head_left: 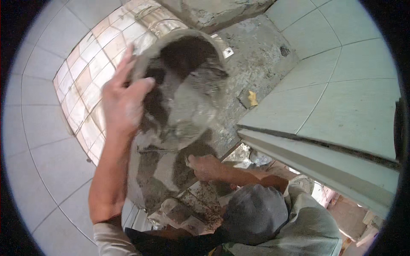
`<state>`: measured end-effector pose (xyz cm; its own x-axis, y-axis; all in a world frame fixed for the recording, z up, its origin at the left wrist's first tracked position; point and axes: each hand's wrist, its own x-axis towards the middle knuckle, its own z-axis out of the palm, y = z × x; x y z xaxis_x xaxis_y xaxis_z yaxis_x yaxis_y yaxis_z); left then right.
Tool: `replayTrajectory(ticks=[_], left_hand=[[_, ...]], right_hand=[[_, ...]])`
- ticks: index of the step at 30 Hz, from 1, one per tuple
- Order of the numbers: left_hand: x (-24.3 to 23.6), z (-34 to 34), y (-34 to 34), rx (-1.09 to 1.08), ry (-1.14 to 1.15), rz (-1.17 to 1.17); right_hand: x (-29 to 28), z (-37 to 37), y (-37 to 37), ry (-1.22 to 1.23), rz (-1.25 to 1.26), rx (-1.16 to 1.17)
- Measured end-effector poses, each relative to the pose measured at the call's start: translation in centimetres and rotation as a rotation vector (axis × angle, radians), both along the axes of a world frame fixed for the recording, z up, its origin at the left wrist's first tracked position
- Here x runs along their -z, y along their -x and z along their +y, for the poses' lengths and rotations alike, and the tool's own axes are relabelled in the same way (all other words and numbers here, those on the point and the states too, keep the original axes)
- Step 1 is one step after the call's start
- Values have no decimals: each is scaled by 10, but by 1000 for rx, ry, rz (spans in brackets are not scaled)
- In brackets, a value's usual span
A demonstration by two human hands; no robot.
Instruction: Applying and smoothing cement mortar onto a concrete ledge using a trowel.
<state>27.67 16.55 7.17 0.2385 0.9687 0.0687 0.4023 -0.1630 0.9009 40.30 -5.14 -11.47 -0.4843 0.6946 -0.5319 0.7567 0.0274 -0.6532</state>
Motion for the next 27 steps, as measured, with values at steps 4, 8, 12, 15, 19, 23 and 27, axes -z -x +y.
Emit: replayTrajectory(ticks=[4,8,12,15,19,23,27], left_hand=[[46,26,-101,102,-12,-368],[71,26,-211,114,291,-706],[115,50,-285,13,250,-757],[160,41,-320,41,327,-735],[150,39,-346,298,5,-103],[157,40,-333,360,-34,-180],[181,62,-256,377,-272,113]], right_hand=[[-17,-1,-22,58,5,146],[24,-30,-41,-72,12,18],[5,-31,-50,158,-55,249],[31,-65,-61,-147,-34,231],[2,-50,-69,-5,-94,281],[-3,-42,-76,-65,-36,164],[-21,0,-56,383,-238,376]])
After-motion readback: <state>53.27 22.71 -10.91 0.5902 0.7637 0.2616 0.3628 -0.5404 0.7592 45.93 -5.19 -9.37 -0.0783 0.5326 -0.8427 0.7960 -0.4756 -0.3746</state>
